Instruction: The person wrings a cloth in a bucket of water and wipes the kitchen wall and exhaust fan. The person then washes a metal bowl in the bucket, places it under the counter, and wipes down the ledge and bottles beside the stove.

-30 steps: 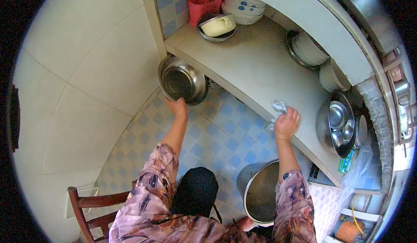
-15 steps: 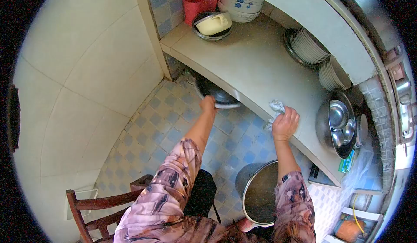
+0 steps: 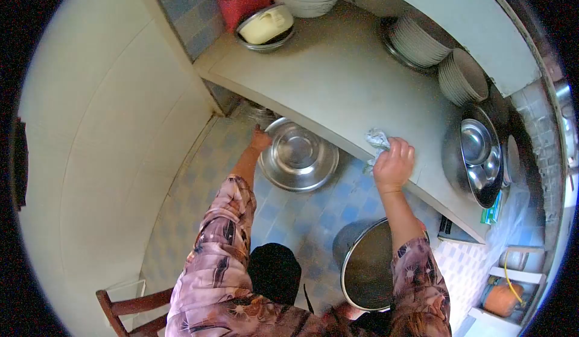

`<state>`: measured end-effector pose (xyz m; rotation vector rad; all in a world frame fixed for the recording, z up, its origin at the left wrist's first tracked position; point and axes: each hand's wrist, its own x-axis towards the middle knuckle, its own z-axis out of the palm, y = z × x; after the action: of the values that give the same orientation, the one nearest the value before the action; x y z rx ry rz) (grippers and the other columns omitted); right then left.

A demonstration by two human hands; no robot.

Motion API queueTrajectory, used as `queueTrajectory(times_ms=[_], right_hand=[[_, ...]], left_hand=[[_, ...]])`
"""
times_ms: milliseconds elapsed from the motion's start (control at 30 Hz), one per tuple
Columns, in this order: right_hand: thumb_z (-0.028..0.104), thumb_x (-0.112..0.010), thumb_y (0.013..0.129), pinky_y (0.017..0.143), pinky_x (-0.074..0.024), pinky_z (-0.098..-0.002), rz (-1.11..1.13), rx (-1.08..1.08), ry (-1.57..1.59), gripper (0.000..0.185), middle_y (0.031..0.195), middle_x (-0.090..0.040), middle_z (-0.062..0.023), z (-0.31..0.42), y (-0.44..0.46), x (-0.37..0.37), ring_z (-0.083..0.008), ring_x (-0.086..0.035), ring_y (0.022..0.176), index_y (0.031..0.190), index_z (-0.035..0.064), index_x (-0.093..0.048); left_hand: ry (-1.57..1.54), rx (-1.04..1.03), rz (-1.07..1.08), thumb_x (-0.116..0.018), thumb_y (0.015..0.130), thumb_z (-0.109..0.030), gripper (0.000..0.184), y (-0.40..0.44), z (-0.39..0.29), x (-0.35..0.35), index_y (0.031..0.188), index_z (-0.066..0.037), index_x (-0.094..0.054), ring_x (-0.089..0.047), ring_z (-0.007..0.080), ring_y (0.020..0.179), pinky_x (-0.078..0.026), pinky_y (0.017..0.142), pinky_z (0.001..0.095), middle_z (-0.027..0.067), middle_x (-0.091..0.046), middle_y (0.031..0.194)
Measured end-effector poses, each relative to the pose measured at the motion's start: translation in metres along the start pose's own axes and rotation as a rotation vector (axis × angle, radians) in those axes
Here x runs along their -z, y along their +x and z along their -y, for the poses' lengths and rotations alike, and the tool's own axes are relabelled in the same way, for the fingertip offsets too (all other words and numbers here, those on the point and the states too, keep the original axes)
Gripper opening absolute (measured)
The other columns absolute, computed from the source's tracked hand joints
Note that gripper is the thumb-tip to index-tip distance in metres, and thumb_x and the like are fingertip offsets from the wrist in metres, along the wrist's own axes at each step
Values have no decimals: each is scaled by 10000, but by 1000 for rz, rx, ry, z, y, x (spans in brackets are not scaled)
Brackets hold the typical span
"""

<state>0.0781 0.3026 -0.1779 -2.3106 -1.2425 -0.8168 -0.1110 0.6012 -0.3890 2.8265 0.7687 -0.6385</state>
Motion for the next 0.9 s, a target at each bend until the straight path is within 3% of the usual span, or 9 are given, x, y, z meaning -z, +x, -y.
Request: queueTrajectory(times_ms=[33, 100, 133, 333, 367, 433, 700, 833, 900], right_hand=[[100, -474, 685, 776, -401, -399, -2, -12, -12, 264, 960, -545, -108, 0, -1, 0, -304, -486, 869, 931, 47, -552], [105, -478, 681, 779, -398, -394, 8, -4, -4, 270, 964, -545, -102, 2, 1, 2, -294, -485, 879, 934, 51, -554], [105, -478, 681, 779, -398, -394, 9, -10, -14, 270, 964, -545, -102, 3, 1, 2, -294, -485, 879, 934, 51, -554], [102, -483, 675, 779, -394, -398, 16, -2, -30, 283, 979, -542, -90, 3, -1, 1, -286, -487, 887, 947, 59, -547], [100, -482, 676, 780, -394, -398, 17, -10, -31, 281, 980, -541, -89, 3, 0, 2, -286, -486, 890, 948, 61, -542], [99, -482, 677, 782, -393, -398, 21, -13, -24, 280, 980, -540, -89, 5, 0, 4, -286, -485, 893, 949, 63, -538], [108, -482, 693, 783, -390, -400, 37, -20, -33, 268, 989, -537, -94, 4, -1, 5, -292, -479, 911, 952, 65, -535], [112, -484, 696, 780, -394, -397, 35, -22, -41, 274, 991, -541, -88, 5, -2, 5, -291, -484, 906, 960, 65, -541], [121, -487, 698, 775, -398, -396, 28, -17, -57, 276, 992, -545, -79, 4, -2, 4, -283, -491, 900, 963, 69, -547]], left_hand=[[6, -16, -1, -618, 675, -176, 306, 3, -4, 5, 969, -106, -664, -500, 355, 1075, -341, 991, 335, 179, -521, 1182], [-1237, 365, -363, -645, 653, -242, 140, 21, -7, -10, 746, -158, -707, -533, 353, 1014, -369, 961, 366, 179, -584, 1056], [-781, 176, -405, -695, 449, -155, 234, 46, 0, -37, 656, -47, -676, -568, 321, 943, -432, 854, 291, 209, -624, 886], [-327, -32, -375, -661, 497, -106, 196, -6, 29, -49, 678, -31, -664, -580, 338, 870, -459, 788, 315, 209, -605, 905], [-319, -27, -377, -661, 497, -106, 196, -21, 29, -38, 678, -31, -664, -580, 338, 870, -459, 788, 315, 209, -605, 905], [-1178, 212, -281, -607, 540, -100, 269, -59, 25, -9, 794, -31, -662, -573, 350, 894, -464, 787, 334, 216, -598, 914], [-359, -21, -188, -475, 639, -178, 302, -155, 80, -87, 828, -21, -650, -563, 372, 894, -459, 799, 393, 199, -606, 897], [-625, 485, -70, -544, 629, -188, 243, -245, 78, -86, 784, -46, -666, -586, 342, 845, -467, 792, 396, 198, -613, 878], [-458, 321, 42, -578, 603, -182, 240, -270, 123, -110, 776, -40, -664, -596, 329, 823, -469, 787, 389, 195, -619, 858]])
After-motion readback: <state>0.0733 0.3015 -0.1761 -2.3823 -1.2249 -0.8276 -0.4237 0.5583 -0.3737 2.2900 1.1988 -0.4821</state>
